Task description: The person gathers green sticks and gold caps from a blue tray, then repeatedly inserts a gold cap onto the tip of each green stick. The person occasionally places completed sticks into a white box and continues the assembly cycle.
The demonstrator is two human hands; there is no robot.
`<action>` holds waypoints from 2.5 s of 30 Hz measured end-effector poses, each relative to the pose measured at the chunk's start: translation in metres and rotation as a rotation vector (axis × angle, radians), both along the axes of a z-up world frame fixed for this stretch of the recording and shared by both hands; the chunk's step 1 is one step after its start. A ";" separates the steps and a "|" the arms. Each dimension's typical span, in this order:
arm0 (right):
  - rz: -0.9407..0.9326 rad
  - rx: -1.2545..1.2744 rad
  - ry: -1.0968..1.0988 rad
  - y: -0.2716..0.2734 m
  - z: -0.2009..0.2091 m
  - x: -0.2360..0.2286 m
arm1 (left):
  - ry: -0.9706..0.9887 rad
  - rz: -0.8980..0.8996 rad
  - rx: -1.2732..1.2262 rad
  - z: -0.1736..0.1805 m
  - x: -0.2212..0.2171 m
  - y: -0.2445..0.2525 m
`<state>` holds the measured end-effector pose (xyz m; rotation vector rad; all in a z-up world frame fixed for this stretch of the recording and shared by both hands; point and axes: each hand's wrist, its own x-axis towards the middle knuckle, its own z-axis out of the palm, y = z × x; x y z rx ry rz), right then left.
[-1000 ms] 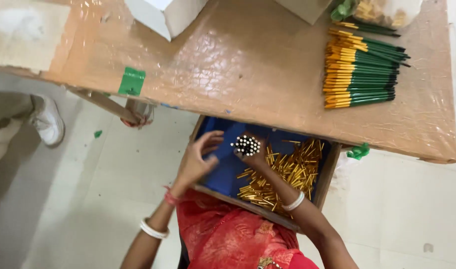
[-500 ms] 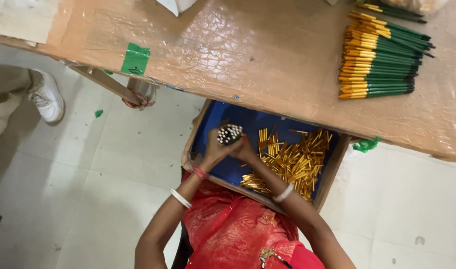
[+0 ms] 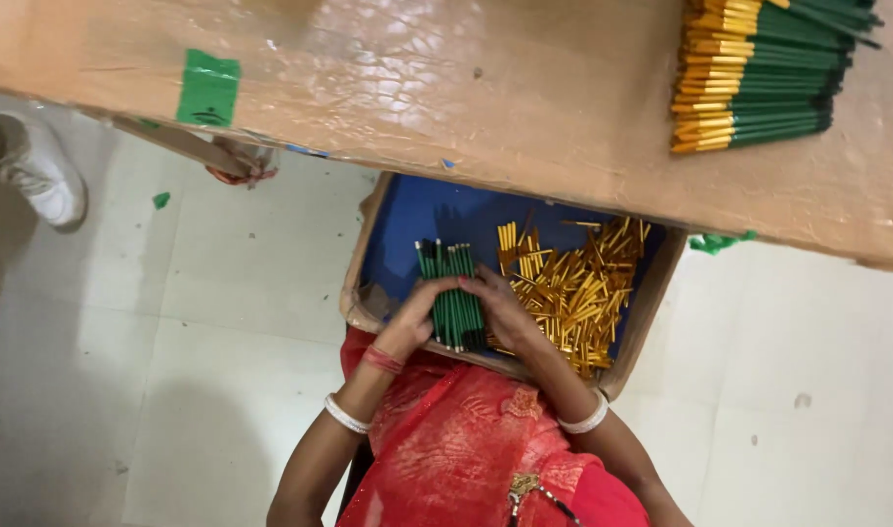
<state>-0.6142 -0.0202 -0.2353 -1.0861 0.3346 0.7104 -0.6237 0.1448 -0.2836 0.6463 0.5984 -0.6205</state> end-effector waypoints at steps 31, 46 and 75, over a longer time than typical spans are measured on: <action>-0.072 0.013 -0.021 -0.019 -0.028 -0.024 | -0.386 0.081 0.259 0.063 -0.010 -0.002; -0.196 0.011 -0.097 -0.015 -0.030 -0.024 | -0.358 0.112 0.340 0.068 -0.004 -0.006; 0.041 -0.464 -1.127 -0.050 0.005 0.003 | -0.168 0.068 0.086 0.053 0.002 0.001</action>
